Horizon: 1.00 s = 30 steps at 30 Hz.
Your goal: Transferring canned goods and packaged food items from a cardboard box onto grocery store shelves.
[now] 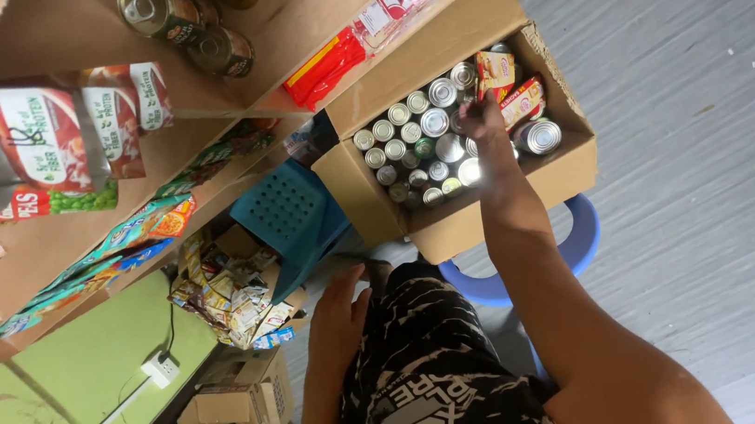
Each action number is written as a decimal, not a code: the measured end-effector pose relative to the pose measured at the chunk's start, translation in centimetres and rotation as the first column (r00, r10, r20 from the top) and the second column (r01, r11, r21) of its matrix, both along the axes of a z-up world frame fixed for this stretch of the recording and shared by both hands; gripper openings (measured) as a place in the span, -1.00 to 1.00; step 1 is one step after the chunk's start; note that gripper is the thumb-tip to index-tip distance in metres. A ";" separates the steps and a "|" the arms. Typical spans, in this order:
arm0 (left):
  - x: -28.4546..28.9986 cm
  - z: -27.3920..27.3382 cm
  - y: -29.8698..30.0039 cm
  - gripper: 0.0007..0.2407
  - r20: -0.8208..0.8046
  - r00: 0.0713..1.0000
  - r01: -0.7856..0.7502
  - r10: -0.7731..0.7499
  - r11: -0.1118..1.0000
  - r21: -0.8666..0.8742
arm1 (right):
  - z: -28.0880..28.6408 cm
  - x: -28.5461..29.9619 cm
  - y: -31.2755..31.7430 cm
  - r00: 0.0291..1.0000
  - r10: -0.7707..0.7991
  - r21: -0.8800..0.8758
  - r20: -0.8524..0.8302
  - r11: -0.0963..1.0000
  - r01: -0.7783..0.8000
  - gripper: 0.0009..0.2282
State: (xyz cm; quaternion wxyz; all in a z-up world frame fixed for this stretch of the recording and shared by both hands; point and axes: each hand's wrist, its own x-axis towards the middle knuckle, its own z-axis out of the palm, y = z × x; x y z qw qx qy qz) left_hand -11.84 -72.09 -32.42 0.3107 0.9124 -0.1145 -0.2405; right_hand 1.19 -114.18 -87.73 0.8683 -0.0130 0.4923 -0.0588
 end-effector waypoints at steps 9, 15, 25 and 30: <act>-0.5 -2.1 0.2 -0.67 0.108 0.994 0.034 -0.024 0.995 -0.095 | 16.0 -2.5 3.2 0.935 -0.044 0.026 0.352 0.999 0.038 -0.61; 0.4 -0.8 0.0 -0.66 0.072 0.997 -0.005 0.016 0.990 -0.141 | 28.5 -6.0 7.1 0.888 0.326 -0.261 0.325 0.933 -0.247 -0.59; 1.1 0.6 1.0 -0.62 0.091 0.966 -0.204 0.241 0.932 -0.298 | 40.7 -11.8 17.2 0.647 0.726 -0.639 0.230 0.615 -0.463 -0.72; 0.9 0.0 3.6 -0.39 -0.121 0.875 -0.444 0.469 0.678 -0.585 | 49.3 -11.5 23.3 0.319 0.942 -0.821 0.098 0.258 -0.509 -0.61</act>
